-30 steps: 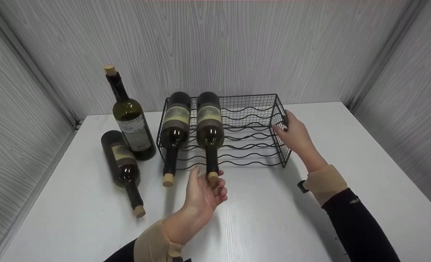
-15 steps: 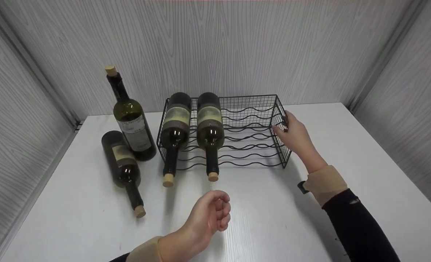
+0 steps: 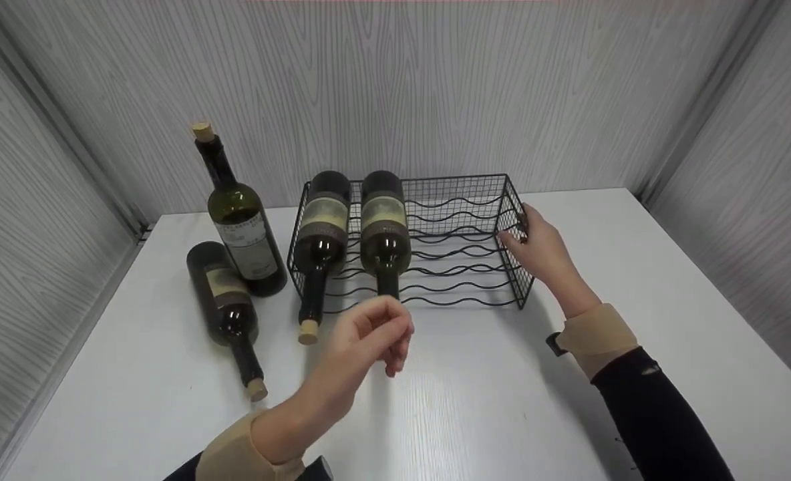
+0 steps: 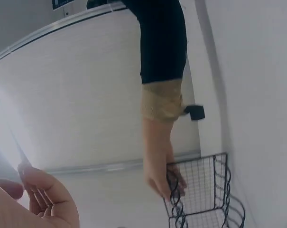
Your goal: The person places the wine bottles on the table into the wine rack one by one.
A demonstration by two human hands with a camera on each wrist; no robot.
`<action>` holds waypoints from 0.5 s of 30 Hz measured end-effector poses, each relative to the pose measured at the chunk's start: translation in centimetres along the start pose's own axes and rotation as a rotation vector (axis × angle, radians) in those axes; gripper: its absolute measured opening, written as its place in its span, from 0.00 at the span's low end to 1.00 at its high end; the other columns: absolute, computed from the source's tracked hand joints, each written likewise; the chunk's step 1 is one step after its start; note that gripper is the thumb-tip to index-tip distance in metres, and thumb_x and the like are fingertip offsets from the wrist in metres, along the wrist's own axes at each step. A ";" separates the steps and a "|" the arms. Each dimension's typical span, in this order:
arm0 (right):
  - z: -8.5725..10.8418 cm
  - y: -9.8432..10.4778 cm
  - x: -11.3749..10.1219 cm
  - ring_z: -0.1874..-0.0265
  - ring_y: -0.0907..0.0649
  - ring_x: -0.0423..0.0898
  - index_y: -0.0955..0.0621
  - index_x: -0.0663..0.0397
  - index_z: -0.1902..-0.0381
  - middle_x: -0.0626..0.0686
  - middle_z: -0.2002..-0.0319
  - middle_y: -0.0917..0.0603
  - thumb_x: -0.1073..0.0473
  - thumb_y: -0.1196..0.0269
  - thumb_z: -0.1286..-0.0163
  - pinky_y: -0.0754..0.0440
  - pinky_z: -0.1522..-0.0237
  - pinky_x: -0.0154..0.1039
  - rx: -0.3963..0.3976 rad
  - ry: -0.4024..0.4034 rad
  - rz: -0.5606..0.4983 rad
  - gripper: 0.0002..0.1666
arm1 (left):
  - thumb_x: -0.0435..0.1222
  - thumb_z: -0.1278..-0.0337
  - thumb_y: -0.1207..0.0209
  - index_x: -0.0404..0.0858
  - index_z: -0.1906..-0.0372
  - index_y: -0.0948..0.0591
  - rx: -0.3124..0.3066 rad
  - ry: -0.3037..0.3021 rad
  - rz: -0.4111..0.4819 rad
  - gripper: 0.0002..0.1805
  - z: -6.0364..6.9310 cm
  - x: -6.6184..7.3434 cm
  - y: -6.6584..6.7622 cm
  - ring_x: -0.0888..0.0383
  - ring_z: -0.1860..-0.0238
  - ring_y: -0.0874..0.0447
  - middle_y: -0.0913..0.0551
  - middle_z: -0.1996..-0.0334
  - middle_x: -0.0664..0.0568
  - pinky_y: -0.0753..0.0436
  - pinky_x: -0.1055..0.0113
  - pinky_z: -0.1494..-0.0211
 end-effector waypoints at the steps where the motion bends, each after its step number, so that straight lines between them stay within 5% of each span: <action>1: 0.0 0.0 0.0 0.20 0.34 0.67 0.50 0.69 0.16 0.72 0.20 0.37 0.51 0.43 0.16 0.35 0.17 0.57 -0.002 -0.001 -0.001 0.46 | 0.29 0.26 0.45 0.28 0.60 0.22 0.020 -0.028 -0.023 0.06 -0.2 0.4 0.5 0.63 0.73 0.21 0.21 0.73 0.55 0.19 0.74 0.68; 8: -0.1 0.2 0.1 0.19 0.35 0.68 0.50 0.69 0.16 0.72 0.20 0.38 0.52 0.42 0.17 0.35 0.17 0.58 0.001 0.003 -0.001 0.47 | 0.24 0.31 0.40 0.27 0.37 0.23 0.198 -0.214 -0.252 0.20 -2.0 2.7 4.0 0.53 0.47 0.14 0.15 0.50 0.39 0.13 0.70 0.40; 12: -0.1 0.1 0.1 0.20 0.35 0.68 0.51 0.69 0.16 0.72 0.20 0.38 0.52 0.42 0.17 0.34 0.17 0.58 -0.006 0.007 -0.009 0.47 | 0.23 0.32 0.39 0.25 0.33 0.25 0.300 -0.373 -0.368 0.24 -2.5 4.0 6.2 0.48 0.38 0.15 0.16 0.41 0.34 0.17 0.69 0.30; 15: -0.1 0.1 0.2 0.20 0.35 0.67 0.50 0.69 0.16 0.72 0.20 0.37 0.52 0.41 0.17 0.36 0.17 0.57 -0.004 0.014 -0.014 0.47 | 0.23 0.33 0.40 0.24 0.33 0.26 0.432 -0.499 -0.395 0.25 -2.4 5.0 8.3 0.49 0.33 0.18 0.17 0.38 0.33 0.21 0.68 0.25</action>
Point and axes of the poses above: each hand's wrist, its own z-axis away from the middle knuckle, its own y-axis out of the back of the hand, x = y × z, the point moved 5 cm from there along -z, towards the middle knuckle
